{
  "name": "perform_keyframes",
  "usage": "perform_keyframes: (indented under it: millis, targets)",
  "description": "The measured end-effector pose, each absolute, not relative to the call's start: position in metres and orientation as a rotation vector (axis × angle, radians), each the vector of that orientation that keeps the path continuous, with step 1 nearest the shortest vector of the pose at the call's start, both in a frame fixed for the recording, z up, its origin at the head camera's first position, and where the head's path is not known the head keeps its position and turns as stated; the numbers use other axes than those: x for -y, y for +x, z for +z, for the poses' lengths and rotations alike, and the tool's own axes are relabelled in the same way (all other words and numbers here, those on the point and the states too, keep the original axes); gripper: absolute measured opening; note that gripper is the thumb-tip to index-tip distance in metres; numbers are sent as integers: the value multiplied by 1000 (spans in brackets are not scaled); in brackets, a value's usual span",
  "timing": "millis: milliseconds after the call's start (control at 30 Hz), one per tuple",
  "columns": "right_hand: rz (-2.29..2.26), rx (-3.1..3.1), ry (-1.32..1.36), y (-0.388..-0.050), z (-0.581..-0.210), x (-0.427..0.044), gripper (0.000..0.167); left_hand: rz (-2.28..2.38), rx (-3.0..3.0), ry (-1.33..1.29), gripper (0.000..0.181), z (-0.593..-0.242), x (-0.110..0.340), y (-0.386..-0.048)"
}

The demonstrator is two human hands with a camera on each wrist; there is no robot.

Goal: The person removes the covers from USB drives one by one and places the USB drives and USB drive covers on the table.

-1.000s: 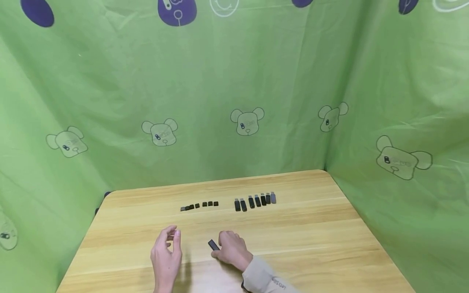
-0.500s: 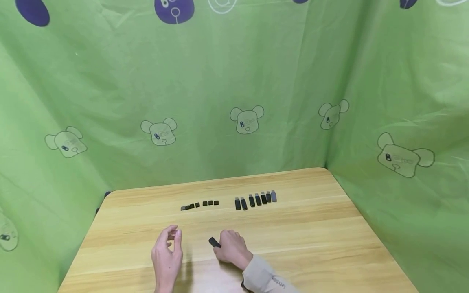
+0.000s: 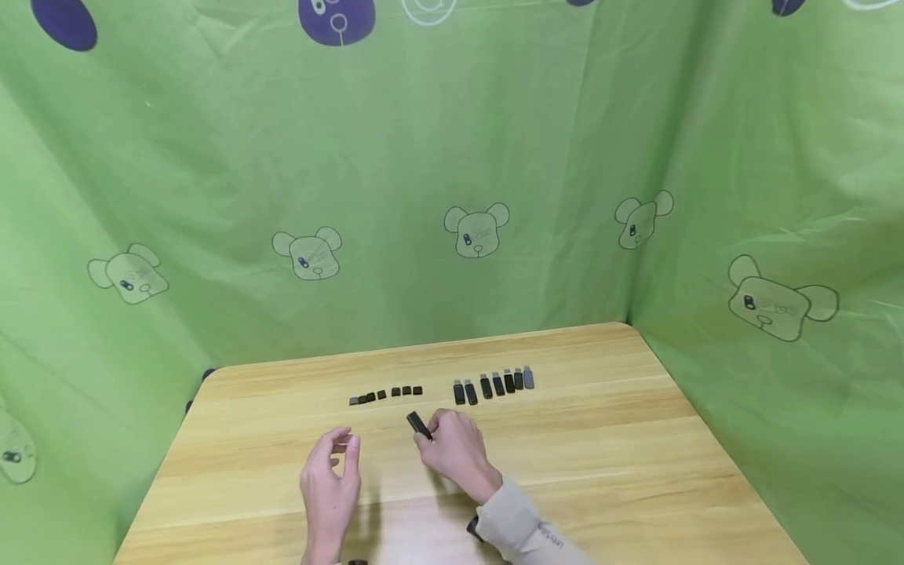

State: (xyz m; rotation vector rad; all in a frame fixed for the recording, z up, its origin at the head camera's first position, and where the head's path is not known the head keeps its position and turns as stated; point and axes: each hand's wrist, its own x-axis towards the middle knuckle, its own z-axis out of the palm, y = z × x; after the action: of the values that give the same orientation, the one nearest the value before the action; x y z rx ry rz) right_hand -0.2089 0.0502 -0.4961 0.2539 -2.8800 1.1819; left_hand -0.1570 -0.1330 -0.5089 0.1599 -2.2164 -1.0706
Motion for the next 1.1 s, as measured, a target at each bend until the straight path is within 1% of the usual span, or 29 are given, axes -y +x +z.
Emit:
perform_keyframes:
  millis: [300,633,867,967,1100]
  targets:
    - [1092,2692,251,-203,-462,-61,20,-1055,2169,10,11,-494,118,-165]
    - [1037,2562,283,-192,-445,-64,21,-1027,2097,-184,6,-477,98,-175]
    - [1024,2452,352,-178,-437,-63,20,-1130,2124,-218,1,-466,85,-177]
    - [985,2386,400,-175,-435,-62,20,-1198,2162,-226,9,-461,80,-177]
    - [883,2328,458,-172,-435,-61,19,-1242,2196,-242,12,-456,76,-178]
